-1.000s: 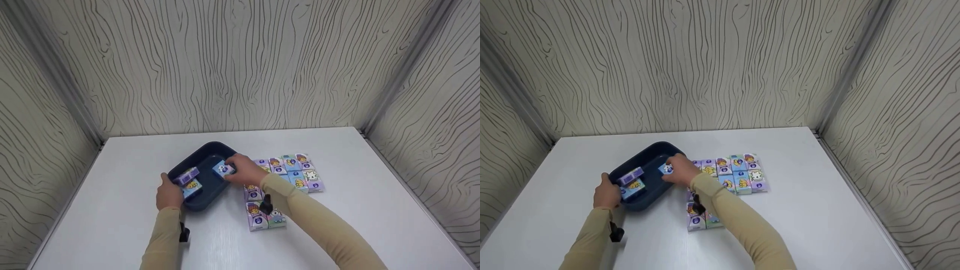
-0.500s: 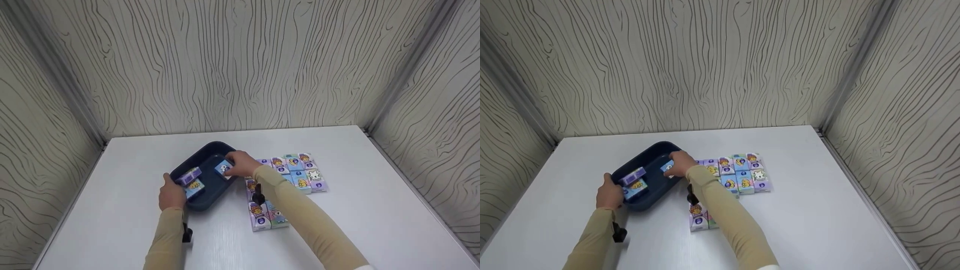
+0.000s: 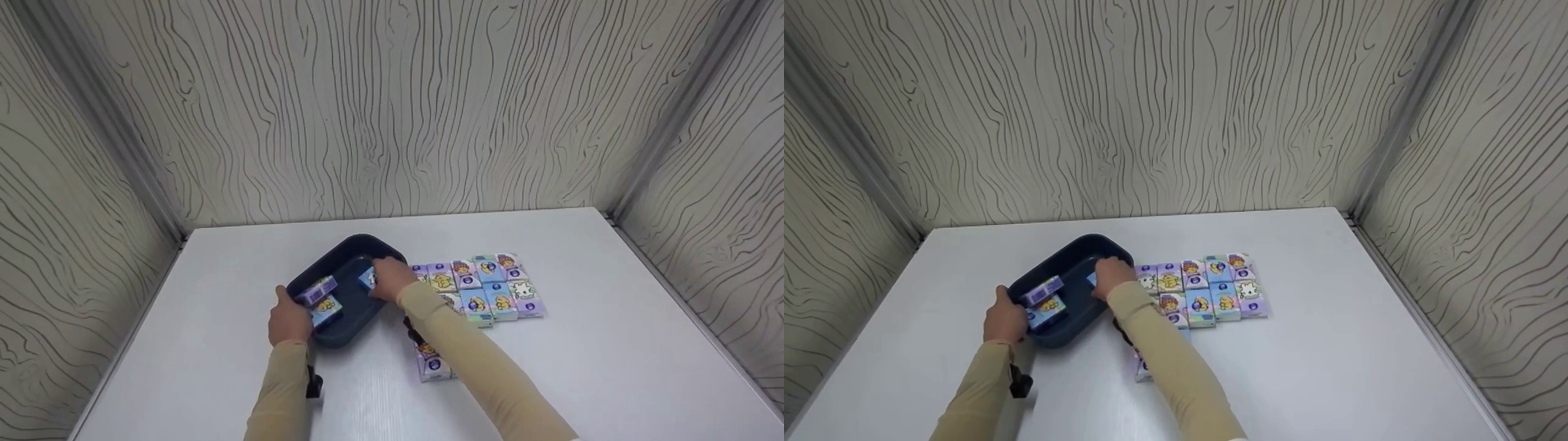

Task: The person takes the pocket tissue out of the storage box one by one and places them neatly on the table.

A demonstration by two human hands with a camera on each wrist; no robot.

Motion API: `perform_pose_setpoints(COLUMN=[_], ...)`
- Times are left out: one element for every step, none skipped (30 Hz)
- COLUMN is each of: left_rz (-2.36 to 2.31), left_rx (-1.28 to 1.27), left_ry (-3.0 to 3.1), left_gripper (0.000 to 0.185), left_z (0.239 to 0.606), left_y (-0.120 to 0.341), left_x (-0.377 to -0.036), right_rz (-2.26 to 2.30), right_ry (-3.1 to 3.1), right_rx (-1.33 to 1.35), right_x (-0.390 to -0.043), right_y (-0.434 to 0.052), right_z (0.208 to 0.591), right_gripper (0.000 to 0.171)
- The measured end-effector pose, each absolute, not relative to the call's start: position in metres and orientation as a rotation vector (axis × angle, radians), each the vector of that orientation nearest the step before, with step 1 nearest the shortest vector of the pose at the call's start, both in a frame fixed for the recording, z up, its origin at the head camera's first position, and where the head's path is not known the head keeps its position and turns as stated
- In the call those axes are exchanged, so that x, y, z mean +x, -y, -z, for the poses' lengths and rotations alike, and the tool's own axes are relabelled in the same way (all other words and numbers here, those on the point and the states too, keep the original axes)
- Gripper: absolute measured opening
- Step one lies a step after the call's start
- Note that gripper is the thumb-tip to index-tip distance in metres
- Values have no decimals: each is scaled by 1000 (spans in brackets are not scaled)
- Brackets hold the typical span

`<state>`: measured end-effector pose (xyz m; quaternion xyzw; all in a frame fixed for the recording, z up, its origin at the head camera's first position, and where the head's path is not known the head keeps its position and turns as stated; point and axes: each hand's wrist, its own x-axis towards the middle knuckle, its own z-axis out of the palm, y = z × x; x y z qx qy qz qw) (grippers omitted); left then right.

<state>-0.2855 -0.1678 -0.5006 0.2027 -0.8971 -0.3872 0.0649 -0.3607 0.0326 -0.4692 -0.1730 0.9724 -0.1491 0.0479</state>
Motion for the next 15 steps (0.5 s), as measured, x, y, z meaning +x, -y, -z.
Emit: perform_pose_setpoints(left_rz=[1171,1172,1172,1171,1171,1169,1168,1168,1173,1178,1183,1189,1195,1197,1200], left_rx=[618,623,628,635,643,654,663,669,671,670,668,668,670,672,678], left_ry=[2705,2706,2708,2711,2714,2716,2718,2717,2717,2717,2717,2718,2720,2722,2725], left_gripper=[49,49,50,51,51,52,52,52,53,53,53,54,54,55,56], left_z=[501,501,502,503,505,506,507,507,507,507,507,507,506,506,506], left_y=[168,168,168,168,168,168,168,167,167,167,167,167,167,168,169], left_x=[-285,-285,-285,-286,-287,-287,-288,-289,-289,-290,-290,-291,-291,-291,-291], right_rz=[422,415,420,434,447,455,465,471,472,471,466,464,467,473,481], right_ry=[-2989,-3007,-3021,-3028,-3029,-3030,-3032,-3034,-3033,-3034,-3033,-3032,-3027,-3020,-3012], right_rx=[-526,-522,-516,-510,-505,-504,-508,-512,-517,-523,-529,-537,-544,-548,-556], right_x=[-361,-361,-362,-363,-363,-364,-365,-366,-367,-368,-369,-370,-371,-372,-372], right_y=[-30,-28,-27,-26,-25,-25,-25,-25,-25,-25,-25,-24,-24,-23,-22], right_z=[472,474,476,478,480,482,483,484,485,485,485,485,485,486,485], right_gripper=[56,53,49,46,45,43,43,42,41,40,39,38,36,36,35])
